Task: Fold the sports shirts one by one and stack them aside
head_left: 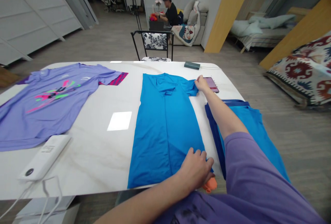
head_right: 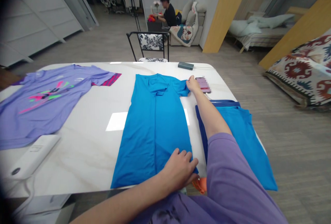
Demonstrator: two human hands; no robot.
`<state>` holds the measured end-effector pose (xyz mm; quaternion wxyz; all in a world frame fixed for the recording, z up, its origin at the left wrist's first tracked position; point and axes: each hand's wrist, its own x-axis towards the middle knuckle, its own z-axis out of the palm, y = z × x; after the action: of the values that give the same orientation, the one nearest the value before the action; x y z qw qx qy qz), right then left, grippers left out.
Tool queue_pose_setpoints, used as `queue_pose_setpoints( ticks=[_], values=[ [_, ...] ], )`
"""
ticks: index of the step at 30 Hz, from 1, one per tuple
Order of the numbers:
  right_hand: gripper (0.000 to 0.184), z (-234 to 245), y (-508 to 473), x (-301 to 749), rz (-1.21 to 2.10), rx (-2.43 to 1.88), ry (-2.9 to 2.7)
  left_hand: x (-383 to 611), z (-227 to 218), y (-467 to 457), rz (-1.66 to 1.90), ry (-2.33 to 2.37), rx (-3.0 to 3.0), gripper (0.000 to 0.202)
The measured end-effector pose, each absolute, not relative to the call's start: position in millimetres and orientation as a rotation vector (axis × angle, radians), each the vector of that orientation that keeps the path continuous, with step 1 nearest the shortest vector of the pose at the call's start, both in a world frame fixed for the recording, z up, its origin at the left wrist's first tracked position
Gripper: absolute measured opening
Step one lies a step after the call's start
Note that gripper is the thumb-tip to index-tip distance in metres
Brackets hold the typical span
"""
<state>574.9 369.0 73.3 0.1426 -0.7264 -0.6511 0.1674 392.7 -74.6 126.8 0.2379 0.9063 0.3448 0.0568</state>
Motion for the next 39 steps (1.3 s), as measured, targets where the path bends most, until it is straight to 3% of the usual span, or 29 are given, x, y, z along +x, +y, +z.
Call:
queue_pose_setpoints(
  ticks=[3,7,11,20,23,27,30,33,35,39],
  values=[
    [0.042,76.3,366.1,571.3,0.536,-2.058,-1.838,406.8,124.8,-80.5,0.129,1.037,2.385,0.050],
    [0.058,82.5,358.3,566.2,0.641,-2.031,-1.830,413.1,127.1,-82.2,0.142,1.131,2.258,0.035],
    [0.055,93.1,365.0,557.6,0.487,-1.973,-1.838,382.6,142.9,-73.2,0.204,1.147,2.194,0.032],
    [0.053,141.1,440.5,424.8,0.349,-1.638,-1.969,251.1,193.0,-75.7,0.902,1.163,1.651,0.028],
    [0.052,140.1,444.2,345.1,0.456,-1.506,-2.070,216.8,187.4,-98.3,0.919,1.235,1.544,0.025],
    [0.075,123.9,428.3,272.4,0.914,-1.416,-2.200,178.5,165.8,-140.5,0.665,1.317,1.486,0.040],
    [0.059,108.1,427.0,272.9,0.949,-1.430,-2.288,159.7,151.2,-159.7,0.395,1.276,1.507,0.049],
    [0.042,92.4,438.7,310.3,0.792,-1.598,-2.326,152.7,139.1,-153.7,0.401,1.334,1.583,0.023],
    [0.041,82.7,447.3,340.2,0.735,-1.711,-2.321,153.2,130.1,-138.4,0.511,1.431,1.699,0.019],
    [0.043,66.8,459.9,381.6,0.637,-1.799,-2.318,158.5,108.8,-105.5,0.633,1.522,2.046,0.044]
  ],
)
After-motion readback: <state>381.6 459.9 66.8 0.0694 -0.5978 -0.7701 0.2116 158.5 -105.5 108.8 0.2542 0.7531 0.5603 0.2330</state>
